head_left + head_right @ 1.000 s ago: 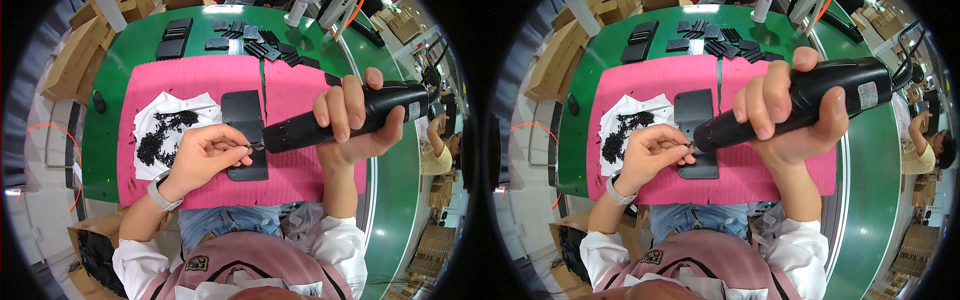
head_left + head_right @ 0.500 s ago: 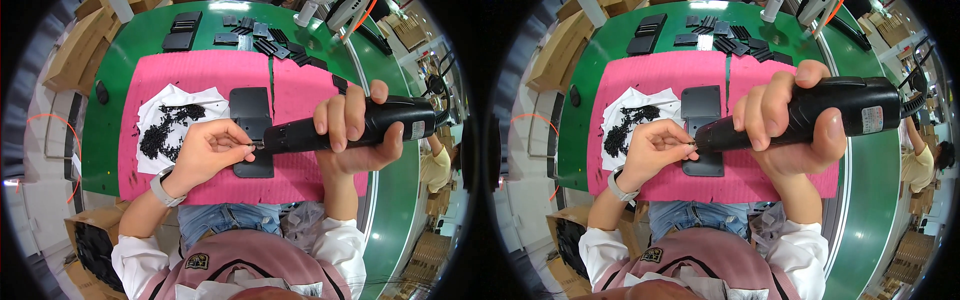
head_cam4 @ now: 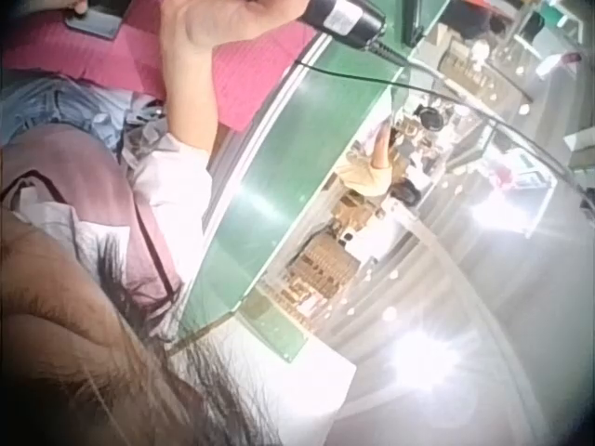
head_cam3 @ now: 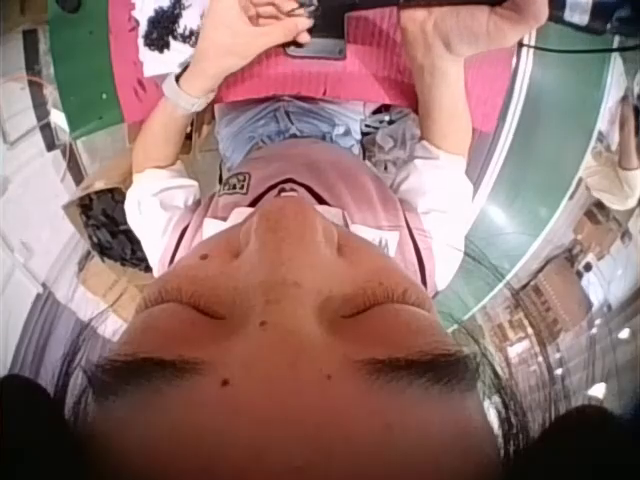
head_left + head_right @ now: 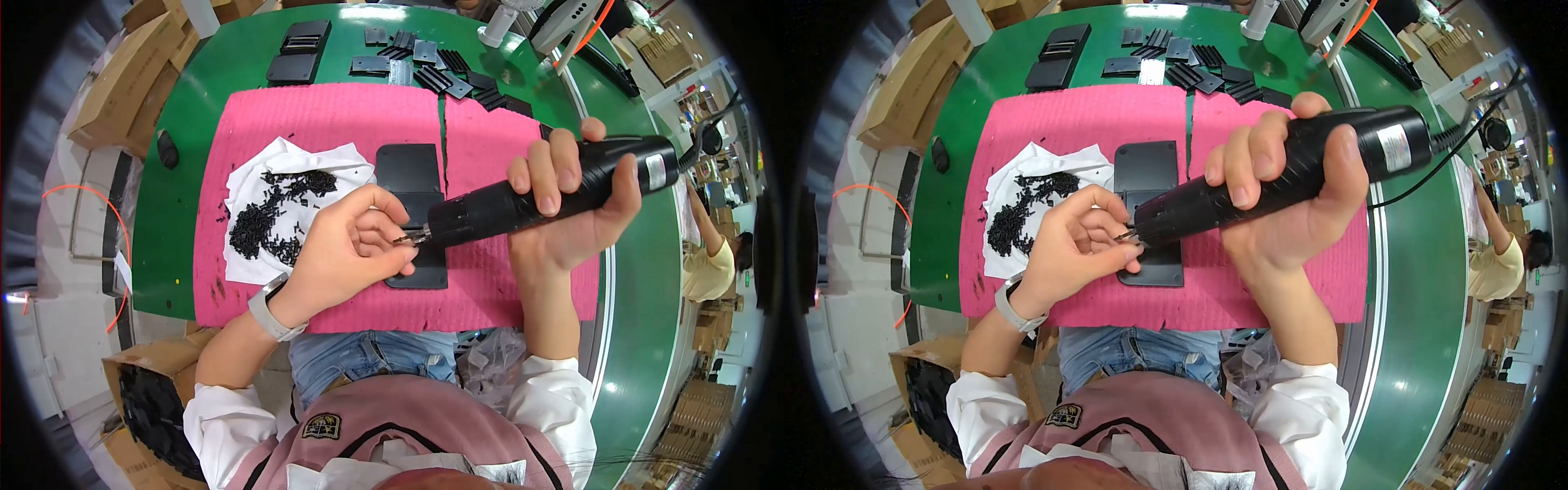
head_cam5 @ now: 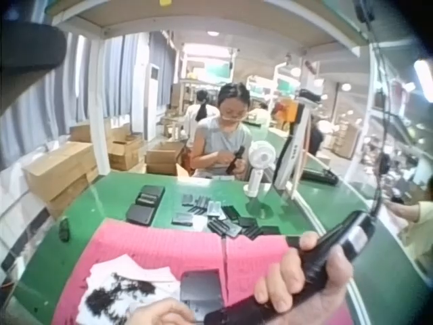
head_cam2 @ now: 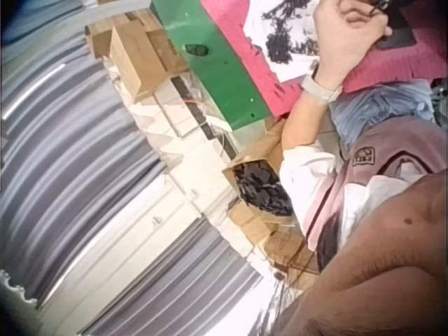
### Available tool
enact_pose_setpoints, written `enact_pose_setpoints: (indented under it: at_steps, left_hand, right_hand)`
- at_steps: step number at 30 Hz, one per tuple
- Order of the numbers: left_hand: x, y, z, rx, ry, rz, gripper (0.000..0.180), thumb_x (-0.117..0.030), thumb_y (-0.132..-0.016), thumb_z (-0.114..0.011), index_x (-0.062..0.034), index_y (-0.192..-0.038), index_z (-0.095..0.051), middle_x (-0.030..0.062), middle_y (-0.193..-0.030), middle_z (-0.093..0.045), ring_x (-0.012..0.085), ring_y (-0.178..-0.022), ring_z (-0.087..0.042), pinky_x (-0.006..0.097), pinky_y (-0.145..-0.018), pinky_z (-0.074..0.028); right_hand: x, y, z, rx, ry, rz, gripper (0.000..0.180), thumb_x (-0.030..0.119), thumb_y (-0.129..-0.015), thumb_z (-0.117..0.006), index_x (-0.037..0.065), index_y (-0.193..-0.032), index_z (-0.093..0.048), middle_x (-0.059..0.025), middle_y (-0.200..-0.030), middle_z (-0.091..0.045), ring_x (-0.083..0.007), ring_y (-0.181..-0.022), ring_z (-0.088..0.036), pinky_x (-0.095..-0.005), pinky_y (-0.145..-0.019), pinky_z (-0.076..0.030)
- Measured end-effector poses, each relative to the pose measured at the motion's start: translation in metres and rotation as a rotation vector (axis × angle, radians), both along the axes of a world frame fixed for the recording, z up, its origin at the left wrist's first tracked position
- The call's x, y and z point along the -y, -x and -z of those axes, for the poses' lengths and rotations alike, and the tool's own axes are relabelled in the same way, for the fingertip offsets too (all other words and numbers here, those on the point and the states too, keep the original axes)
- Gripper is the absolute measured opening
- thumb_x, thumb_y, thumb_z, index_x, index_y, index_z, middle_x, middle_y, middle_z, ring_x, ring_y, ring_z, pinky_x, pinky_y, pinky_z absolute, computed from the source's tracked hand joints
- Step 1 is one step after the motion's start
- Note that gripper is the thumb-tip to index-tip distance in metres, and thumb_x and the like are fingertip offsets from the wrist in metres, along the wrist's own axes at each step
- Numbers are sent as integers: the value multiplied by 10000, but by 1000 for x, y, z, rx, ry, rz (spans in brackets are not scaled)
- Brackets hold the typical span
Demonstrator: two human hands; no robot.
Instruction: Assembling small black plastic components using an electric screwdriver at a factory workstation.
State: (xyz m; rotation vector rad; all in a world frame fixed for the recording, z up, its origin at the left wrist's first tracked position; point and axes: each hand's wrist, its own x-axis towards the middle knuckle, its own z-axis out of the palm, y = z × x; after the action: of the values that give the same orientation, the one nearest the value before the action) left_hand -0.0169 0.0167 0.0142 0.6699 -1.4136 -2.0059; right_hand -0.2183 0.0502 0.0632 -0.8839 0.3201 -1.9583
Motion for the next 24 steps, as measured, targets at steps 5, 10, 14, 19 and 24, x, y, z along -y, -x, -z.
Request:
enact_pose_setpoints:
  at_steps: [5,10,14,19,24]
  left_hand:
    - [5,-10,11,331,501,-160,156,35,-748,-587,20,-899,-552,43,-726,-619,72,-605,-570,190,-538,-433]
    - [8,-12,20,297,516,-141,182,26,-807,-541,19,-978,-602,26,-801,-590,69,-736,-555,210,-672,-452]
    - [5,-6,21,231,564,-200,195,59,-782,-531,5,-934,-640,89,-834,-613,127,-721,-598,230,-629,-485]
    - [8,-8,29,193,392,-158,183,56,-791,-546,15,-937,-647,78,-861,-617,119,-754,-598,227,-657,-492]
    - [6,-7,23,16,-111,-166,157,48,-827,-550,47,-952,-645,61,-883,-626,98,-760,-584,221,-672,-490]
  right_hand:
    - [17,6,-8,-238,21,-46,342,361,-887,-456,74,-1071,-483,-40,-610,-469,-144,-423,-434,-344,-506,-422]
    - [29,-8,-6,-447,53,-68,354,356,-875,-475,56,-1062,-462,-30,-615,-450,-118,-418,-400,-314,-508,-404]
    - [30,-16,-11,-518,20,-69,349,334,-848,-505,58,-1053,-446,-40,-602,-453,-126,-404,-404,-314,-489,-404]
    - [35,-22,-11,-635,-56,-87,358,331,-836,-519,59,-1052,-436,-47,-580,-446,-133,-392,-410,-304,-479,-407]
    - [36,-24,-13,-661,-56,-125,373,314,-821,-573,52,-1047,-432,-46,-576,-449,-131,-397,-418,-284,-451,-395]
